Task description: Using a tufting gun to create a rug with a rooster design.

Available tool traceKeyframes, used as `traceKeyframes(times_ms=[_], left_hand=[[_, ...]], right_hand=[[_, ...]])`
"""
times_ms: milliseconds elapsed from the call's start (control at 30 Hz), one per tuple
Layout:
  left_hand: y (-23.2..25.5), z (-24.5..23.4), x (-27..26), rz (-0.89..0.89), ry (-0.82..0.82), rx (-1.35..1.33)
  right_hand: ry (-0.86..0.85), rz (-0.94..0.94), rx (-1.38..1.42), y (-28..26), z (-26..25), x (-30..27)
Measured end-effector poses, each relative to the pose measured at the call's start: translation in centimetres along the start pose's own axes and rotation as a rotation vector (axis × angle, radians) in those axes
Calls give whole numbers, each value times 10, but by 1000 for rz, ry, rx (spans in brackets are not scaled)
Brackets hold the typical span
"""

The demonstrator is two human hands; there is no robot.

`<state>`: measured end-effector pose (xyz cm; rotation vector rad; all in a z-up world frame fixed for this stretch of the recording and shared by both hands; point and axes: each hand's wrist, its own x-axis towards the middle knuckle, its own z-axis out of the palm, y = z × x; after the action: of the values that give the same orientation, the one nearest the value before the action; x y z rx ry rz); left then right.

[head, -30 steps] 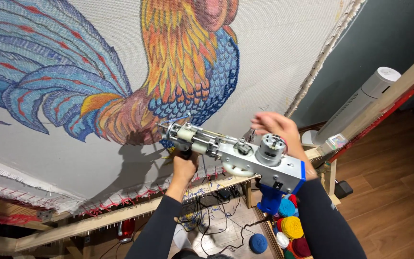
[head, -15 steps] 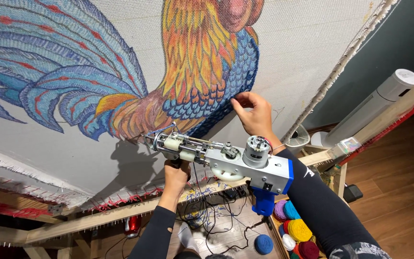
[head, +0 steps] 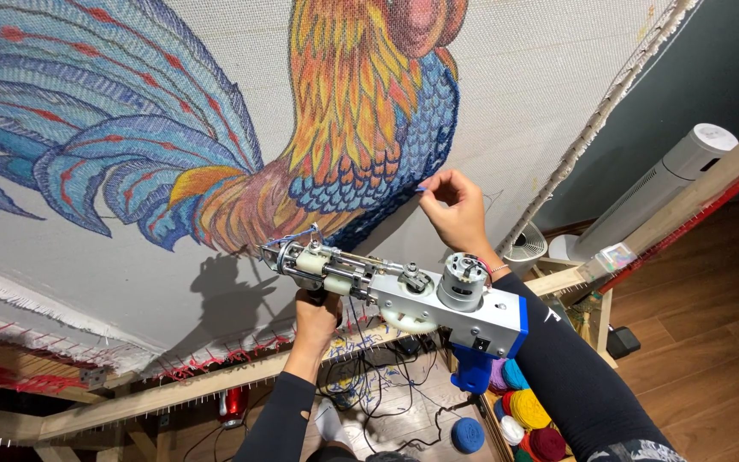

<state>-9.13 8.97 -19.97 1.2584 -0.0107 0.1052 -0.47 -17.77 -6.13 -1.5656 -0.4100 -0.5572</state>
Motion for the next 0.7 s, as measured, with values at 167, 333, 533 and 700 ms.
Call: traceKeyframes(times_ms=[167,333,533,700], left_hand=[[1,0,-5,-14,11,-9],[-4,-7,-8,-8,4,-90],[1,-8,-8,42,-21,-53],[1,-9,-7,26,-20,-49]], right_hand=[[17,-45,-186,-35,16,3],[77,-20,-301,-40,24,5],[123,-37,-310,-39,32,8],[174,-20,-389,-37,33,8]])
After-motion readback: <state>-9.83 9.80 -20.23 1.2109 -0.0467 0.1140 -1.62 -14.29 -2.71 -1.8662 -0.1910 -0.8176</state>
